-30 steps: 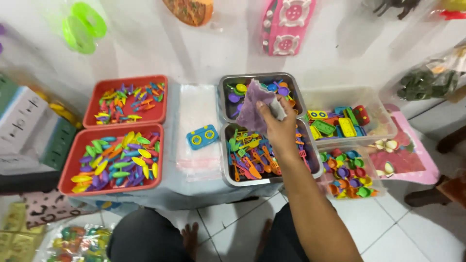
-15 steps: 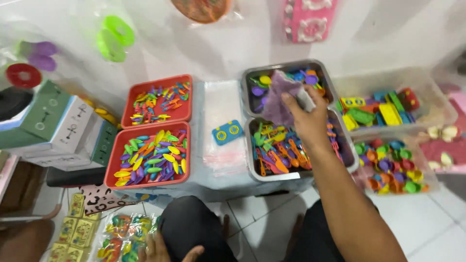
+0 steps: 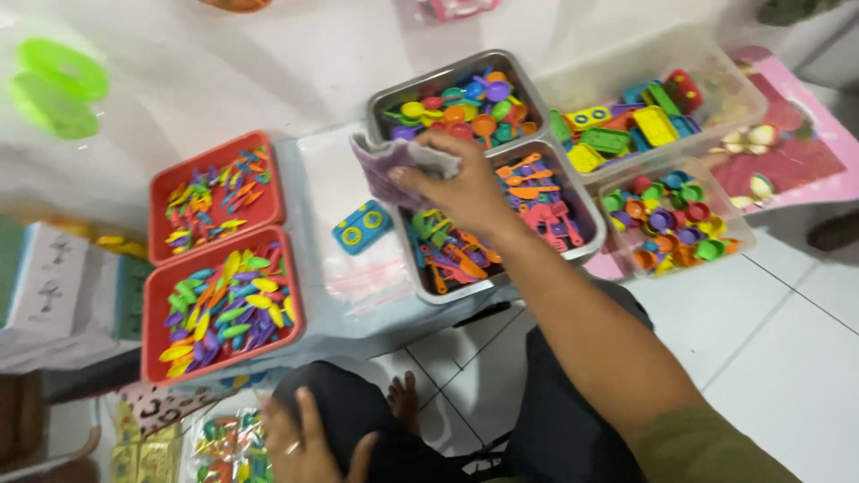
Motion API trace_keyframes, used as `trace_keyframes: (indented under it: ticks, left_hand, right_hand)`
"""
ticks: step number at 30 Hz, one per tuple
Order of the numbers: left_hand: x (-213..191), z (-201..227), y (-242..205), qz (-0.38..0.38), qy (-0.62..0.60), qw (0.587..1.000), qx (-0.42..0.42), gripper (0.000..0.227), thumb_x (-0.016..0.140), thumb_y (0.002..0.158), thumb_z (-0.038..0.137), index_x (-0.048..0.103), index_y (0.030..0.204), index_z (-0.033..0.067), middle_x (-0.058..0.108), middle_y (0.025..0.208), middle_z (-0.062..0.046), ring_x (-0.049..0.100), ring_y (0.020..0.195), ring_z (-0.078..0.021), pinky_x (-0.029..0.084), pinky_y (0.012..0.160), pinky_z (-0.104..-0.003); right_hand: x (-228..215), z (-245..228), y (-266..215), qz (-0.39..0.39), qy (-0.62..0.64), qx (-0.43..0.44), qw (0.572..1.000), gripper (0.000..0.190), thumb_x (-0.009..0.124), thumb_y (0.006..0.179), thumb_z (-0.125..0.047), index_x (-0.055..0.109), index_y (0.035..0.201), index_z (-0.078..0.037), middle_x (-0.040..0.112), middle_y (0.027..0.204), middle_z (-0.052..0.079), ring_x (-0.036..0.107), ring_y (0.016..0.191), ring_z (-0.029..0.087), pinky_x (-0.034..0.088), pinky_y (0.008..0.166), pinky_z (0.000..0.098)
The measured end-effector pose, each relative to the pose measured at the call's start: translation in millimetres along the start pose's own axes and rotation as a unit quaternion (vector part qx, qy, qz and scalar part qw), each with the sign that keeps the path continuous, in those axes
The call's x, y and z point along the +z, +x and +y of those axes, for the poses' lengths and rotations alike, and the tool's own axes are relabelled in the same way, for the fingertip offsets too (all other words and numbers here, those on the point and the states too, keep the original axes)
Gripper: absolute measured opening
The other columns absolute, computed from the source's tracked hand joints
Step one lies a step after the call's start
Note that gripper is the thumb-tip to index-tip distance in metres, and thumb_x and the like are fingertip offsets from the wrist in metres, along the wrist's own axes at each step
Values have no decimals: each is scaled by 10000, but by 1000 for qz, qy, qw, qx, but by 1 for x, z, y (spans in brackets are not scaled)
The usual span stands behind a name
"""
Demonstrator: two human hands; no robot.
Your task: The person wipes various small plastic toys, including a blue camera, a green cup, an orange spoon, and a blue fork, using a purple cloth. After wiping, the person places the toys into a clear plastic bag.
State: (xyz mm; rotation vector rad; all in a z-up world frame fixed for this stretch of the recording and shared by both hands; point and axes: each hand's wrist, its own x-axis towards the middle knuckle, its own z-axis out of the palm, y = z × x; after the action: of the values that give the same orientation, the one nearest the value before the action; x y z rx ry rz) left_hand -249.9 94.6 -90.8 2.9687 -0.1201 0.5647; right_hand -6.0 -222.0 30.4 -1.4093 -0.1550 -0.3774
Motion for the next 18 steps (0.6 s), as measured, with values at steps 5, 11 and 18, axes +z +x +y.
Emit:
trace_keyframes:
  ticks: [5,11,18]
  left_hand:
    - [-74,79,119,-9,-297,953,-59,1252,918,627,371,235,1620,35,367,1571,-316,415,1396,-487,332,1142,-579]
    - [-20,102,247,-183,-627,756,-35,817,830,824,250,384,1425,-79,483,1330,-291,413,1228,-383,364,1065,-490]
    - [34,114,265,-92,-762,626,-139,47,749,872,-28,753,915,-47,687,747,-98,589,695,-141,582,700,-332]
  right_hand:
    - [-11,-13,-7,-84,2,35,996,247,902,757,-112,746,948,-126,688,745,-37,578,694,43,430,636,203]
    - [-11,-16,-12,-116,-5,83,990,201,897,723,-70,747,855,-54,625,661,-14,528,602,84,402,568,240]
    - [-11,0,-9,-76,51,144,985,336,884,751,-8,739,1054,14,764,844,97,672,741,137,584,681,286]
